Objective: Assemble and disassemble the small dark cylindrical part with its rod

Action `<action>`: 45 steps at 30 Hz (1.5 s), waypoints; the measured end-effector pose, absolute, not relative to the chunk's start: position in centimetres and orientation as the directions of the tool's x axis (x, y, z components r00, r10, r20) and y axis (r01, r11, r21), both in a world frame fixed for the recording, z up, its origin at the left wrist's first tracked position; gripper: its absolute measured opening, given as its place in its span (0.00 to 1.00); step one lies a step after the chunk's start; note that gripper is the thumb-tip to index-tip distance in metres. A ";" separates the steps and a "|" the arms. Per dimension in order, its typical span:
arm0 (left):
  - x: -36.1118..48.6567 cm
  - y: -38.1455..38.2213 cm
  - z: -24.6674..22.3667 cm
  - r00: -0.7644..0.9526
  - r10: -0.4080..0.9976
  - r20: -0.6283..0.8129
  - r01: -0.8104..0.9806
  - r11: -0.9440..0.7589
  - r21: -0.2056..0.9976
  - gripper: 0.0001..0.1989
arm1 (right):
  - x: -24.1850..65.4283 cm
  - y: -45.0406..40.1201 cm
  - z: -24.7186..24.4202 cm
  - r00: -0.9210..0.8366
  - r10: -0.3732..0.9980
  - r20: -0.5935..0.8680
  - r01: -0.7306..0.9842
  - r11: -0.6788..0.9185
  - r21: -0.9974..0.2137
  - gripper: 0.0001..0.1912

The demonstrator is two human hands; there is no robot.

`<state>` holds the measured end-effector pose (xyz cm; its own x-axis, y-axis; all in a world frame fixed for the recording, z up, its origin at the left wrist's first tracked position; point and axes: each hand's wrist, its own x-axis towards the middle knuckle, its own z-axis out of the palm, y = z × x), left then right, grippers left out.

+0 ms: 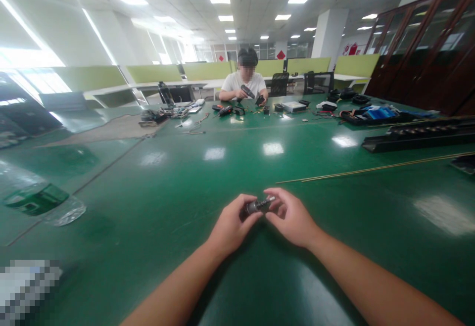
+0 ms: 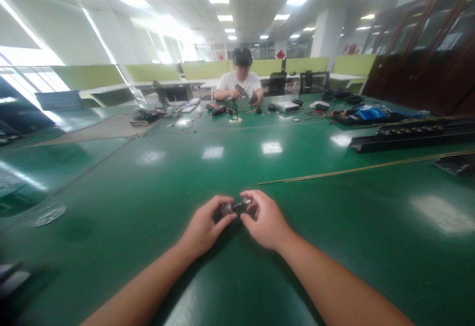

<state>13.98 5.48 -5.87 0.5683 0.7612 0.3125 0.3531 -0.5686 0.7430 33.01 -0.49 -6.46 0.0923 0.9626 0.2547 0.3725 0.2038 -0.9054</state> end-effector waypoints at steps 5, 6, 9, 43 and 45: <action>14.0 5.6 -6.0 0.576 0.746 0.333 0.348 -0.593 0.726 0.11 | 33.0 -0.4 -6.4 0.057 0.952 0.300 0.421 0.250 -0.872 0.15; 14.0 5.6 -6.0 0.580 0.744 0.332 0.346 -0.593 0.727 0.11 | 33.0 -0.3 -6.3 0.048 0.951 0.305 0.433 0.256 -0.864 0.12; 14.0 5.6 -6.0 0.589 0.736 0.334 0.350 -0.604 0.716 0.11 | 33.0 -0.3 -6.2 0.029 0.945 0.326 0.466 0.276 -0.841 0.08; 13.9 5.7 -5.9 0.522 0.723 0.453 0.361 -0.668 0.650 0.12 | 33.6 0.7 -7.1 0.087 0.989 0.118 0.183 0.100 -0.978 0.10; 13.9 5.7 -5.9 0.519 0.722 0.458 0.357 -0.670 0.651 0.12 | 33.6 0.7 -7.0 0.087 0.989 0.122 0.170 0.106 -0.980 0.10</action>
